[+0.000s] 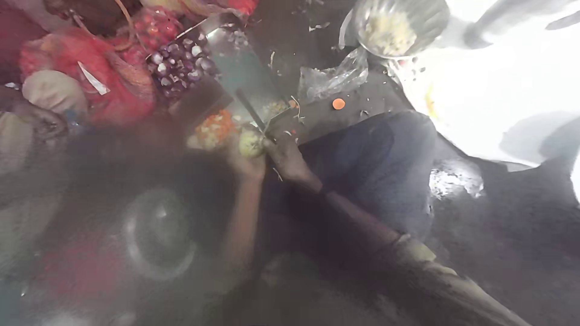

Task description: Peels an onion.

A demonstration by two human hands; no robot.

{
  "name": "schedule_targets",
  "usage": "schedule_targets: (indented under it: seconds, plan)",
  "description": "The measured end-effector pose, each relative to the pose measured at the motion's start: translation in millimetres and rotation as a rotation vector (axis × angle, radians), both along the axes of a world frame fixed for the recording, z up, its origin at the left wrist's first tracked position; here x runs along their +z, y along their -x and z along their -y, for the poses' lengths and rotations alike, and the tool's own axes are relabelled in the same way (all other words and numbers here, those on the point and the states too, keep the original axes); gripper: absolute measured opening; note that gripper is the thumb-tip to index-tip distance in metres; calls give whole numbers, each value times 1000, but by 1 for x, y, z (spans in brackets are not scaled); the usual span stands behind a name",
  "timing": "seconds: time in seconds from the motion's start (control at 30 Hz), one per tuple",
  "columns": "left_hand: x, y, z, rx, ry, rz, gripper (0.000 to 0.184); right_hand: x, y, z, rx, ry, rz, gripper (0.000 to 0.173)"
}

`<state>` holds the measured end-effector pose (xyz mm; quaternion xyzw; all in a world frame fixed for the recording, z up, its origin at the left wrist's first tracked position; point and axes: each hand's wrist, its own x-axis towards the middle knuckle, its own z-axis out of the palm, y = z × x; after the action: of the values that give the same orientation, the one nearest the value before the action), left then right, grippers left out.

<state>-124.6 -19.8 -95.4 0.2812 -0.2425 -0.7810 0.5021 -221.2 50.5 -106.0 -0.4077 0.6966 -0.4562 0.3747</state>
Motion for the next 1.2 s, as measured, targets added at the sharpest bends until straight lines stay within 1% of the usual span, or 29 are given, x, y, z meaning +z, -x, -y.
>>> schedule_targets:
  seconds: [0.07, 0.1, 0.17, 0.37, 0.5, 0.63, 0.7, 0.83, 0.9, 0.97, 1.0, 1.03, 1.2]
  plan:
    - [0, 3, -3, 52, 90, 67, 31, 3, -4, 2, -4, -42, -73, 59]
    - [0, 4, -5, 66, 120, 84, 30, 4, -5, 1, -7, -66, -89, 64]
    - [0, 5, -6, 74, 167, 104, 30, 7, -4, 0, -13, -92, -88, 68]
    - [-1, 6, -10, 73, 211, 186, 28, 10, -6, -3, -22, -51, -75, 59]
    - [-1, 9, -11, 134, 211, 227, 23, 11, -13, -5, -49, -18, -57, 52]
    - [-3, 6, -15, 154, 248, 418, 34, 6, -18, -6, -47, 1, -107, 51]
    - [-4, 6, -16, 159, 253, 482, 36, 4, -20, -7, -59, 18, -103, 51]
    - [1, 9, -16, 165, 181, 508, 35, 7, -21, -8, -52, 18, -129, 44]
    - [-2, 6, -17, 157, 169, 608, 39, 7, -21, -8, -23, -54, -203, 45]
    - [-9, 3, -19, 152, 211, 780, 48, 9, -22, -7, 4, -154, -261, 47]
    - [-9, 4, -19, 158, 232, 824, 50, 10, -21, -7, 9, -159, -269, 49]
    - [-8, 4, -19, 157, 251, 836, 51, 12, -21, -7, 13, -154, -266, 51]
    - [-5, 5, -21, 164, 328, 681, 45, 14, -16, -8, 33, -127, -265, 57]
